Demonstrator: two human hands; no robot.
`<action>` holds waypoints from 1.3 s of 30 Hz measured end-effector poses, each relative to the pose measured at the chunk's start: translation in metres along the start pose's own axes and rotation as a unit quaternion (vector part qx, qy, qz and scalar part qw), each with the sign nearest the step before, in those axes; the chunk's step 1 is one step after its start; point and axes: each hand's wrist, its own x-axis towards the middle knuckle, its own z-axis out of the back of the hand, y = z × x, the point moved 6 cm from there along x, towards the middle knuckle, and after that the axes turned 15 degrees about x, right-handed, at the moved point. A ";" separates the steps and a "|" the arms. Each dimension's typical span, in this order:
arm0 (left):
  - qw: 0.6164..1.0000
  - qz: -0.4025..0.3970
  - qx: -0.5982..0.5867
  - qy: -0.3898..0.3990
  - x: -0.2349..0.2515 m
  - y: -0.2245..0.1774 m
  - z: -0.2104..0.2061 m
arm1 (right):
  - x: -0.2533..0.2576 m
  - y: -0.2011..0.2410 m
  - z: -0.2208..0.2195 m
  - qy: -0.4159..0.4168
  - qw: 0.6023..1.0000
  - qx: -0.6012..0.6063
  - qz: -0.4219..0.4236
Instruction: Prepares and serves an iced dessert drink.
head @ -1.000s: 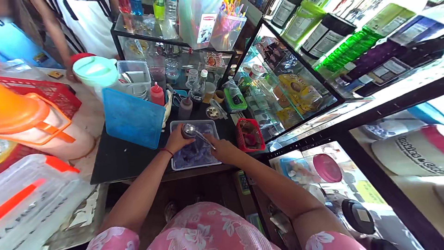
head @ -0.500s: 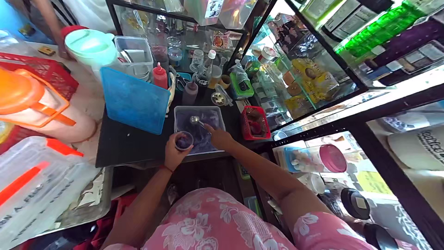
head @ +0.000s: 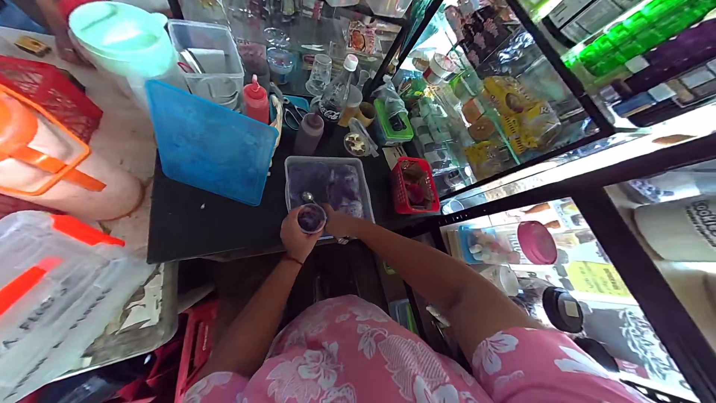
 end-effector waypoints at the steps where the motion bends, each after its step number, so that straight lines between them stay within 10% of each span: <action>1: 1.000 -0.001 -0.005 -0.001 0.000 0.001 -0.001 | 0.003 -0.005 -0.001 0.008 0.998 0.057 0.003; 5: 1.000 -0.009 -0.012 0.006 0.003 0.000 -0.001 | 0.006 -0.018 0.004 0.072 0.935 0.347 0.021; 10: 0.996 0.001 -0.017 0.086 0.016 -0.003 -0.001 | 0.019 -0.035 -0.007 0.144 0.743 0.652 0.050; 19: 0.975 0.058 -0.051 0.206 0.056 -0.007 0.028 | 0.010 -0.054 -0.008 0.276 0.564 0.766 0.138; 26: 0.949 0.064 0.045 0.304 0.104 -0.020 0.016 | -0.057 -0.038 0.036 0.292 0.637 0.674 0.234; 33: 0.952 0.027 0.001 0.306 0.118 -0.059 0.003 | -0.109 -0.001 0.070 -0.024 0.965 0.163 0.202; 39: 0.949 0.056 -0.083 0.298 0.114 -0.057 -0.001 | -0.129 0.018 0.075 -0.156 0.971 -0.104 0.150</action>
